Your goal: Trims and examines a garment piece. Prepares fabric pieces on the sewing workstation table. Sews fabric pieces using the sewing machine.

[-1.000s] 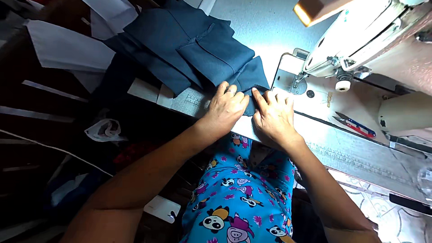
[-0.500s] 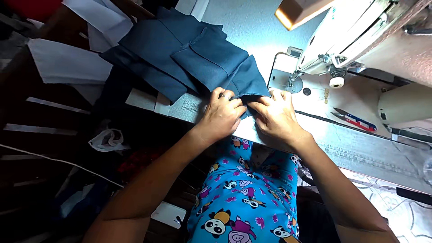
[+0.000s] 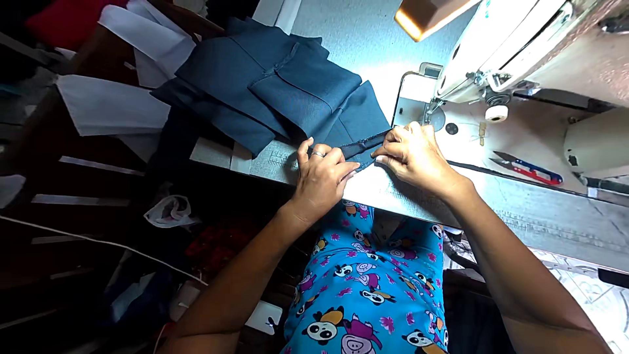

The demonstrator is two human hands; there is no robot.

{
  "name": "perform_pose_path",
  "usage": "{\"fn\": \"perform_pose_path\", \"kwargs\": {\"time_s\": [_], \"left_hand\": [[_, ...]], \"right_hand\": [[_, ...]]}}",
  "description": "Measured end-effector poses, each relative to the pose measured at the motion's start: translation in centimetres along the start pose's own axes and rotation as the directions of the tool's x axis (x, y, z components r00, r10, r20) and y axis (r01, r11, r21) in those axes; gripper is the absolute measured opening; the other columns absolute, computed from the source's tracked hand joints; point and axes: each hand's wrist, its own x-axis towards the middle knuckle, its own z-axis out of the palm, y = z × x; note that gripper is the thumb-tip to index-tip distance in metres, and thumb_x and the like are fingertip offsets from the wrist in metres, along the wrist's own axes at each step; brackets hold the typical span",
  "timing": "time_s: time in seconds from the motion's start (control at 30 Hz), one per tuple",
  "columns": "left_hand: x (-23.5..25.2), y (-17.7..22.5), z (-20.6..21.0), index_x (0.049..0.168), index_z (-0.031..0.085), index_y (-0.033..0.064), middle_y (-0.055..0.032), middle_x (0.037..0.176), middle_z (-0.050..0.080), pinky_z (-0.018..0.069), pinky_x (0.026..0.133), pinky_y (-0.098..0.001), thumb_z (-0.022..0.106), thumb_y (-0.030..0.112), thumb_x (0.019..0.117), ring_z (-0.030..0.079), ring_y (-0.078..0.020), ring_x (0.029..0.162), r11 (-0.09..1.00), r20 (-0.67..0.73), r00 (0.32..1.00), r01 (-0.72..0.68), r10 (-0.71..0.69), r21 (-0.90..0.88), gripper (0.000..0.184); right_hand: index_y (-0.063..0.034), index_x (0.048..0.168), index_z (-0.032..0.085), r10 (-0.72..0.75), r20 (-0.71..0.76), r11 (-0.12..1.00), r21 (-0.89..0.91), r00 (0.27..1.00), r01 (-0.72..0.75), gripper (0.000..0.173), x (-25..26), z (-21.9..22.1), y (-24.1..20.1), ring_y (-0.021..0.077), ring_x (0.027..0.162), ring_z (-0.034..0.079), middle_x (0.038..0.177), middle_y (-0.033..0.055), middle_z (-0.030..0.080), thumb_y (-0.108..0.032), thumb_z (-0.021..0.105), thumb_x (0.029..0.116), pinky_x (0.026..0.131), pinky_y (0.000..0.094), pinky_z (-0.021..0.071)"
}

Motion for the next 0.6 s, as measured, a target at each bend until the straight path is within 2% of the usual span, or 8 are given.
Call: {"fn": "perform_pose_path", "kwargs": {"time_s": [0.07, 0.13, 0.27, 0.33, 0.4, 0.6], "left_hand": [[0.2, 0.0, -0.4, 0.104, 0.082, 0.015, -0.0084, 0.086, 0.066, 0.0249, 0.109, -0.0673, 0.06, 0.028, 0.1001, 0.061, -0.0333, 0.099, 0.997, 0.039, 0.998, 0.056, -0.054, -0.047, 0.026], [0.2, 0.1, -0.3, 0.104, 0.082, 0.0133, -0.0082, 0.083, 0.067, 0.0268, 0.107, -0.0651, 0.061, 0.024, 0.0998, 0.062, -0.0324, 0.096, 0.993, 0.007, 0.995, 0.097, -0.097, -0.069, 0.024], [-0.3, 0.2, 0.2, 0.115, 0.077, 0.0095, -0.009, 0.094, 0.075, 0.0308, 0.106, -0.0627, 0.062, 0.018, 0.0994, 0.066, -0.0307, 0.098, 0.977, -0.048, 0.98, 0.19, -0.196, -0.099, 0.023], [-0.3, 0.2, 0.5, 0.116, 0.073, 0.0065, -0.0085, 0.085, 0.071, 0.0325, 0.103, -0.061, 0.062, 0.017, 0.098, 0.065, -0.0292, 0.088, 0.975, -0.07, 0.975, 0.203, -0.209, -0.086, 0.023], [-0.3, 0.3, 0.6, 0.117, 0.07, 0.0044, -0.0081, 0.079, 0.066, 0.0335, 0.102, -0.0599, 0.063, 0.016, 0.0968, 0.063, -0.0296, 0.085, 0.975, -0.084, 0.973, 0.21, -0.216, -0.072, 0.024], [0.2, 0.7, 0.5, 0.119, 0.066, 0.0023, -0.0082, 0.073, 0.064, 0.0351, 0.098, -0.0598, 0.066, 0.013, 0.0929, 0.062, -0.0308, 0.079, 0.972, -0.08, 0.969, 0.233, -0.235, -0.038, 0.028]], "right_hand": [[-0.0144, 0.097, 0.081, 0.048, 0.028, 0.998, 0.037, 0.998, -0.049, 0.023, 0.3, -0.2, -0.1, 0.03, 0.089, 0.058, 0.092, 0.0092, 0.067, -0.026, 0.06, 0.0984, 0.08, 0.0496, 0.0369], [-0.0129, 0.094, 0.081, 0.095, 0.028, 0.994, 0.043, 0.995, -0.096, 0.024, 0.5, -0.1, -0.4, 0.03, 0.089, 0.058, 0.089, 0.0091, 0.067, -0.026, 0.061, 0.098, 0.08, 0.0492, 0.0365], [-0.0101, 0.086, 0.078, 0.186, -0.04, 0.982, 0.051, 0.982, -0.184, 0.026, 0.6, 0.7, -0.9, 0.0306, 0.086, 0.057, 0.082, 0.0092, 0.065, -0.027, 0.062, 0.0965, 0.08, 0.0499, 0.0351], [-0.0085, 0.084, 0.075, 0.199, -0.069, 0.98, 0.035, 0.978, -0.197, 0.025, 0.6, 1.0, -1.1, 0.0318, 0.086, 0.057, 0.081, 0.0104, 0.064, -0.027, 0.063, 0.0957, 0.08, 0.051, 0.0353], [-0.0081, 0.083, 0.074, 0.201, -0.109, 0.979, 0.004, 0.973, -0.202, 0.022, 0.6, 1.4, -1.3, 0.0318, 0.085, 0.058, 0.08, 0.0102, 0.064, -0.026, 0.066, 0.094, 0.079, 0.0502, 0.0355], [-0.0072, 0.081, 0.072, 0.2, -0.168, 0.974, -0.075, 0.965, -0.214, 0.021, 0.7, 1.9, -1.8, 0.0333, 0.082, 0.059, 0.076, 0.0107, 0.063, -0.025, 0.068, 0.092, 0.079, 0.0508, 0.0367]]}}
